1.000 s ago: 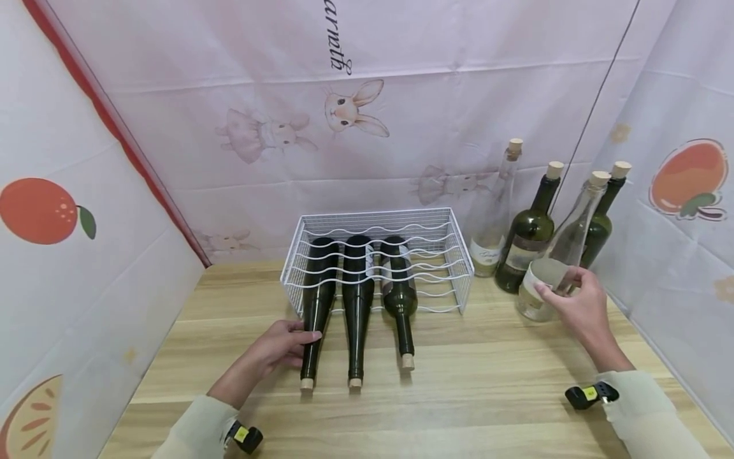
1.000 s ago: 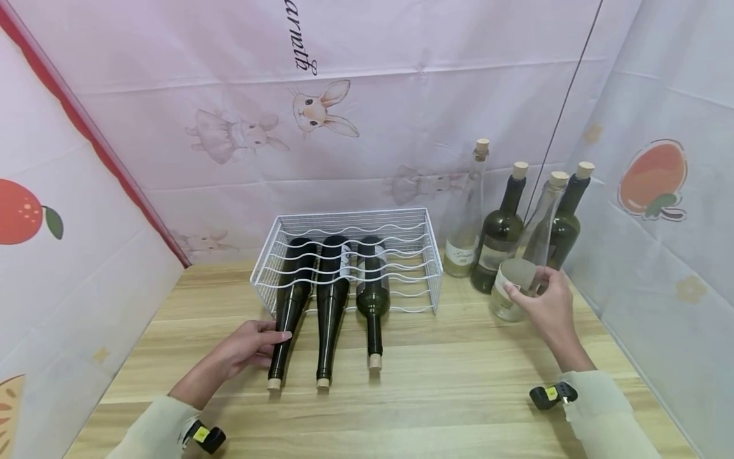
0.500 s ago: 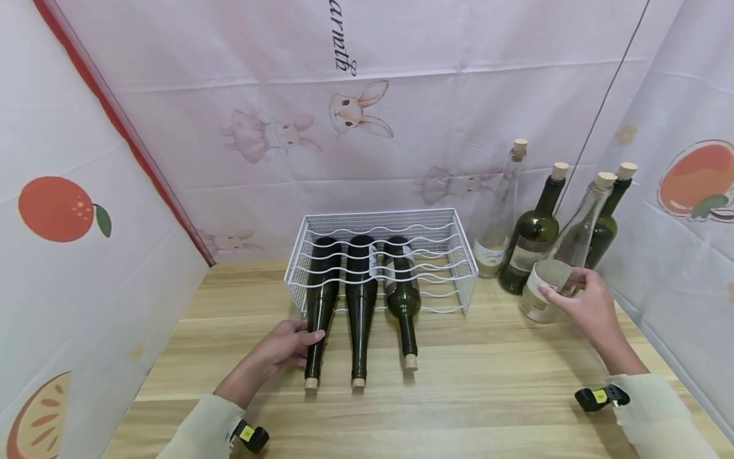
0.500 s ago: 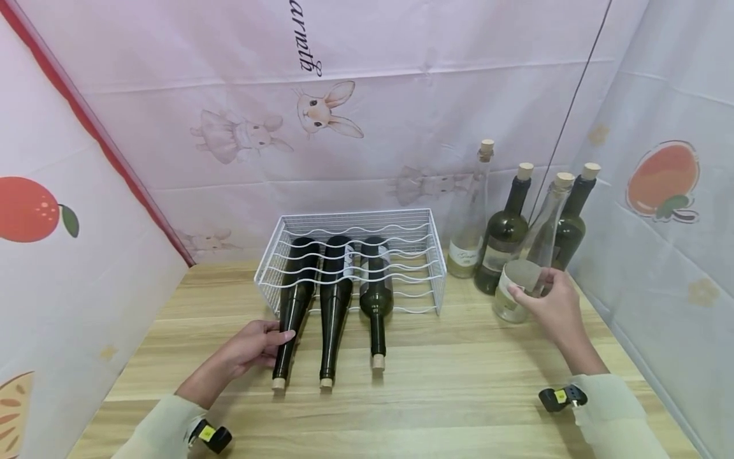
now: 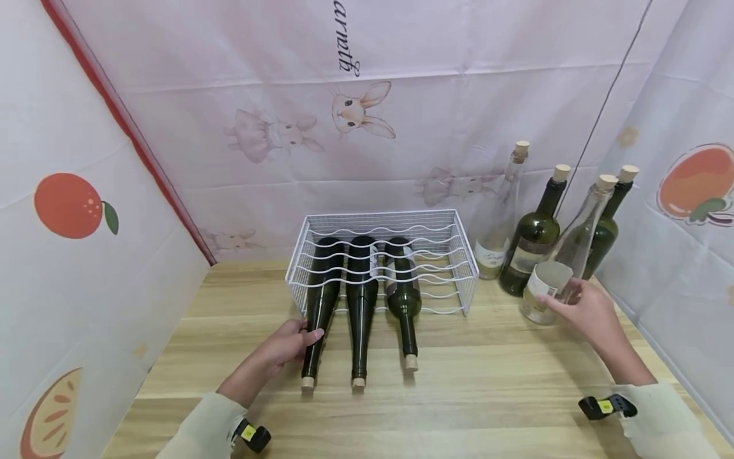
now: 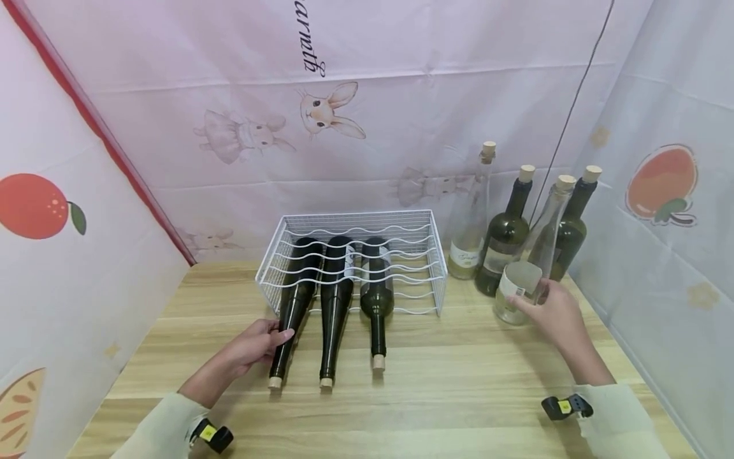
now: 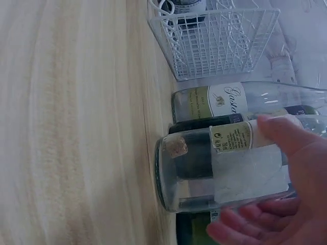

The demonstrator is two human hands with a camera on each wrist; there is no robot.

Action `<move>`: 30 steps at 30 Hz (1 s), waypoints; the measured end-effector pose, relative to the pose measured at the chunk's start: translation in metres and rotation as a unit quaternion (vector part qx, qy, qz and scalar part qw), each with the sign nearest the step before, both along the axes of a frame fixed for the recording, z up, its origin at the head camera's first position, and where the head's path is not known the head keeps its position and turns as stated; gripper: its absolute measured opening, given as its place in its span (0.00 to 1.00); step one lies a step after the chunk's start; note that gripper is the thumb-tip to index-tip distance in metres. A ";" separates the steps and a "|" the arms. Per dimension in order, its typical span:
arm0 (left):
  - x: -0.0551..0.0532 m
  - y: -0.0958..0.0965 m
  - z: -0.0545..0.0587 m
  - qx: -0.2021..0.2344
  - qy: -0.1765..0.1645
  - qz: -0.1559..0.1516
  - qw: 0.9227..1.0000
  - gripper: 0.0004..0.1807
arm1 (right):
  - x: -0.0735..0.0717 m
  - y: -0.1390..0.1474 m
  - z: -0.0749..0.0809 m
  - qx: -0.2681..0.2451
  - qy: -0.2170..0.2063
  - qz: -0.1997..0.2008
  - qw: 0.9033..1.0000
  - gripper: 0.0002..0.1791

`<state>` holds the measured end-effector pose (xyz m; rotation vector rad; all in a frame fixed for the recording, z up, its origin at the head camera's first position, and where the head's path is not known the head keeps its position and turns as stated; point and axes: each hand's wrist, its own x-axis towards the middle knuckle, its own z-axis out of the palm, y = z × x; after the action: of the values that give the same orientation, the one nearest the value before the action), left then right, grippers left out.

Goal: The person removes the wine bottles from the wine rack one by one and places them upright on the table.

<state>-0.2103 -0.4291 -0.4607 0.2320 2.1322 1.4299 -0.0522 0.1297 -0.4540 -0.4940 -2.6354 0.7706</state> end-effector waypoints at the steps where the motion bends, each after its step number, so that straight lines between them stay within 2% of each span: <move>1: 0.000 0.000 0.000 -0.001 0.000 0.002 1.000 0.21 | 0.001 0.000 0.000 0.006 -0.013 0.005 1.000 0.36; 8: 0.002 -0.001 0.001 0.008 -0.005 0.001 1.000 0.19 | 0.010 -0.003 0.010 0.055 -0.103 0.040 0.992 0.32; 13: 0.002 -0.003 0.003 0.034 -0.026 0.007 0.999 0.19 | 0.012 -0.007 0.016 0.075 -0.128 0.041 0.988 0.35; 20: 0.002 -0.002 0.002 0.076 -0.042 -0.005 0.996 0.17 | 0.014 -0.012 0.017 0.090 -0.129 0.028 0.987 0.39; 24: 0.003 -0.001 0.001 0.092 -0.053 0.000 0.994 0.18 | 0.018 -0.016 0.018 0.100 -0.121 0.022 0.987 0.38; 30: 0.004 -0.001 -0.001 0.092 -0.051 0.025 0.994 0.18 | 0.027 -0.030 0.021 0.169 -0.064 0.011 0.983 0.32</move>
<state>-0.2064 -0.4302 -0.4616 0.1711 1.9378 1.6337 -0.0252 0.0994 -0.4331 -0.4319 -2.8147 0.2907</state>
